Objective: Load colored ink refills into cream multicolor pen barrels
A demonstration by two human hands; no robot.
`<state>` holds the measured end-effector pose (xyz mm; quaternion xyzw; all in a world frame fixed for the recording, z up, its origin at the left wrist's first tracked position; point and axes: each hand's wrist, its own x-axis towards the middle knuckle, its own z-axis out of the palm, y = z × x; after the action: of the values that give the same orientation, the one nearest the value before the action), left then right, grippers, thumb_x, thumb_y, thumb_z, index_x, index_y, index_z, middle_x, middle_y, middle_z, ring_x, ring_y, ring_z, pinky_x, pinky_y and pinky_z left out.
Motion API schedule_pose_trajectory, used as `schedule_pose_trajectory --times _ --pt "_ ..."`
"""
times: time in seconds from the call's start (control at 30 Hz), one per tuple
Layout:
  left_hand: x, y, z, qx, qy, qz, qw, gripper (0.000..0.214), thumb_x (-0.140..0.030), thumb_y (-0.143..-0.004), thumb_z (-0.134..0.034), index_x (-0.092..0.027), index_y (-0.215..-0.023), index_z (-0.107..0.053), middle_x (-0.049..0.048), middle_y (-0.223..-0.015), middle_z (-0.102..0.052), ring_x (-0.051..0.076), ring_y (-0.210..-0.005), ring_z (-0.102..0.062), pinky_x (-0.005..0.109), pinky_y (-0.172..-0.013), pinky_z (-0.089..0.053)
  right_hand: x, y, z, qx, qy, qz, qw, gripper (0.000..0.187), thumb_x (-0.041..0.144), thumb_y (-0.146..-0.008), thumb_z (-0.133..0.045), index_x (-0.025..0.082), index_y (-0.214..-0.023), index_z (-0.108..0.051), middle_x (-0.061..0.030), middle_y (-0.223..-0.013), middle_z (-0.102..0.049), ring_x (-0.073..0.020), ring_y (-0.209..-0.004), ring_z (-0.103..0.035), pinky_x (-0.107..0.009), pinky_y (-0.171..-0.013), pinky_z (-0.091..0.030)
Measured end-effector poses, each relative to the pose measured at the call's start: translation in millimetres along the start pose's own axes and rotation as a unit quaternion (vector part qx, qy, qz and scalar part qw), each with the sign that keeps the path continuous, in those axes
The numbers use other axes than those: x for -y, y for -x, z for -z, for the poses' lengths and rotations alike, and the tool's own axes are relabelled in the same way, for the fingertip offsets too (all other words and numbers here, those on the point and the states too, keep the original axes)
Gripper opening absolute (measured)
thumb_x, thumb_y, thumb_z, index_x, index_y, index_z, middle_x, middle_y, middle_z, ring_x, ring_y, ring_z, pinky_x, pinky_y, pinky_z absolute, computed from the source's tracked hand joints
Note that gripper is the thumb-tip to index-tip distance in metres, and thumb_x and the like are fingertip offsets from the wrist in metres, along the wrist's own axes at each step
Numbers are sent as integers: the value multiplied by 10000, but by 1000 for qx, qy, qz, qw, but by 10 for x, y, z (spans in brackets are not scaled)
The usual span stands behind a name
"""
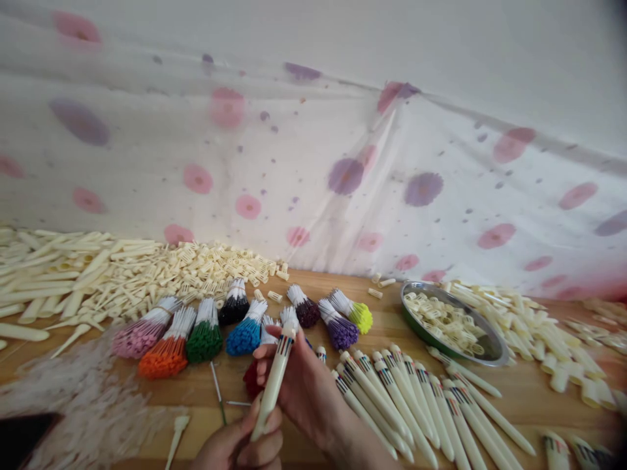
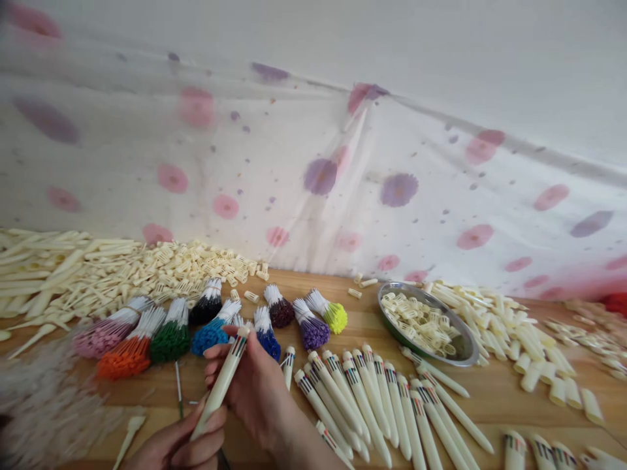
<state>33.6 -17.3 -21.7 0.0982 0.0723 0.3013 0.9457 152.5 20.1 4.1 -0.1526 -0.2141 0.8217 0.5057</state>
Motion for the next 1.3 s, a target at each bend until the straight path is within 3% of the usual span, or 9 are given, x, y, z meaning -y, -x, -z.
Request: schedule_pose_trajectory --times 0.17,0.4,0.73,0.8,0.87,1.03,1.1,1.17,1.3 --pt "5 5 28 -61 -40 -10 997 346 -409 -619 -776 -145 -610 -552 -121 -412 -292 0 -317 -147 120 -320 -129 -7 -1 15 -51 48 36 997 337 439 -726 -681 150 -888 -614 -32 -744 -654 -137 -616 -577 -264 -612 -434" --pt "53 -29 74 -208 -230 -61 949 486 -551 -473 -788 -163 -666 -569 -96 -458 -394 8 -385 -239 134 -381 -119 144 -29 57 20 19 -55 998 373 505 -802 -512 150 -784 -626 21 -487 -532 -113 -478 -488 -245 -539 -394" --pt "-5 8 88 -221 -251 -30 942 520 -646 -488 -720 -197 -668 -530 -134 -424 -277 12 -346 -110 150 -348 -107 301 -10 112 -63 213 38 974 348 444 -775 -617 140 -933 -675 -77 -867 -671 -169 -721 -599 -290 -687 -446" --pt "8 18 112 -260 -343 -67 900 533 -698 -531 -649 -209 -719 -554 -120 -445 -313 32 -350 -185 159 -348 -174 265 -22 136 -70 229 46 970 358 469 -771 -611 156 -929 -683 -74 -873 -671 -175 -730 -596 -288 -665 -450" --pt "-4 47 121 -301 -469 -115 823 490 -681 -655 -559 -232 -848 -581 -79 -502 -428 79 -399 -360 184 -383 -276 223 -25 148 -73 239 54 967 363 482 -776 -598 165 -931 -685 -66 -825 -672 -184 -732 -596 -290 -654 -452" --pt "-140 136 76 -332 -774 -184 508 281 -392 -869 -357 -258 -1003 -564 51 -805 -666 238 -742 -616 323 -655 -418 125 4 114 -86 252 99 959 335 470 -805 -568 183 -944 -669 -76 -961 -666 -199 -787 -607 -322 -708 -461" --pt "-180 143 36 -334 -818 -167 438 284 -352 -877 -320 -244 -919 -579 57 -761 -678 254 -704 -627 331 -635 -410 68 10 82 -99 241 116 958 339 483 -813 -552 193 -960 -649 -81 -1054 -641 -203 -801 -608 -341 -723 -464" --pt "-185 137 -19 -330 -817 -148 450 284 -361 -887 -316 -250 -904 -576 33 -724 -685 236 -660 -636 303 -599 -405 4 15 35 -108 216 126 962 366 511 -826 -517 210 -1013 -609 -75 -1041 -640 -210 -806 -611 -357 -723 -465" --pt "-190 155 -156 -302 -768 -135 548 247 -434 -842 -464 -289 -999 -586 0 -787 -713 206 -679 -655 251 -569 -410 21 74 -61 -87 257 105 957 313 436 -820 -560 243 -1062 -511 -22 -871 -650 -196 -739 -614 -330 -662 -462"
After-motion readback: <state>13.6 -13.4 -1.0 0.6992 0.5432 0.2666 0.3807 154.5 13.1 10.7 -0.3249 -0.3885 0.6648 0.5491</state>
